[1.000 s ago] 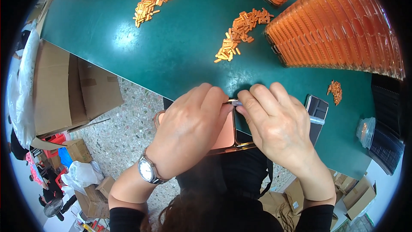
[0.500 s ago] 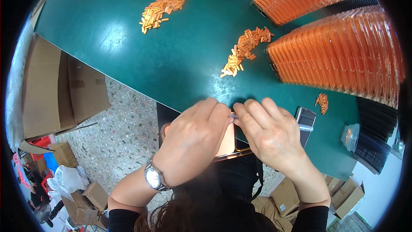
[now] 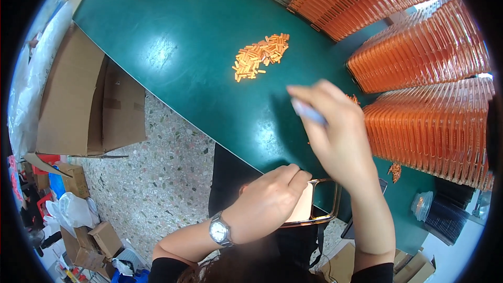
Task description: The recorder is assembling components into phone cases at a factory workbench.
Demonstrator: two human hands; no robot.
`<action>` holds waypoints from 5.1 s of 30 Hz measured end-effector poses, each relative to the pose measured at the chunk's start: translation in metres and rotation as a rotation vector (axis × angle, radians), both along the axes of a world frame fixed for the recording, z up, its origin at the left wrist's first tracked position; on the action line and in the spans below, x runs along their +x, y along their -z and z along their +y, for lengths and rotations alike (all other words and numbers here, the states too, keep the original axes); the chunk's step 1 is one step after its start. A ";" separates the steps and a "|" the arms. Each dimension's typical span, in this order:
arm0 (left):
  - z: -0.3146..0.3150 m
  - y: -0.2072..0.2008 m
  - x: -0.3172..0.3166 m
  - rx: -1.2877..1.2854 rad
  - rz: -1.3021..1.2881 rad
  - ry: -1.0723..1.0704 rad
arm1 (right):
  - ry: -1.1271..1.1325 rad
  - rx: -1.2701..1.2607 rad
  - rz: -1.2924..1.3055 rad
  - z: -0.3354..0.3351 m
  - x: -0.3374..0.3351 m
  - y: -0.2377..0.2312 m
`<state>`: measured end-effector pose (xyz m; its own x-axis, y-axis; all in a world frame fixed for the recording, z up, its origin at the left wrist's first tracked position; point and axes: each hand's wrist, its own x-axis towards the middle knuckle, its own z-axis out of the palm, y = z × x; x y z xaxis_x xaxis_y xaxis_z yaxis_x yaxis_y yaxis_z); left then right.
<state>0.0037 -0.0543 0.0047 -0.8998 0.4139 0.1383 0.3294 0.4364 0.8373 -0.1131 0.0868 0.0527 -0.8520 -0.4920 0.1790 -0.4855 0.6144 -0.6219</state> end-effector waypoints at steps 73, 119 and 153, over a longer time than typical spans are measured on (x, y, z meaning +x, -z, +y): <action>0.090 -0.006 0.004 -0.332 0.071 -0.027 | 0.097 0.409 0.253 0.144 0.134 0.032; 0.054 -0.106 0.000 -0.223 -0.266 0.288 | -0.036 0.266 0.753 0.180 0.138 -0.004; 0.136 -0.288 -0.108 -0.661 0.325 0.018 | 0.722 -0.137 0.522 0.357 0.118 0.049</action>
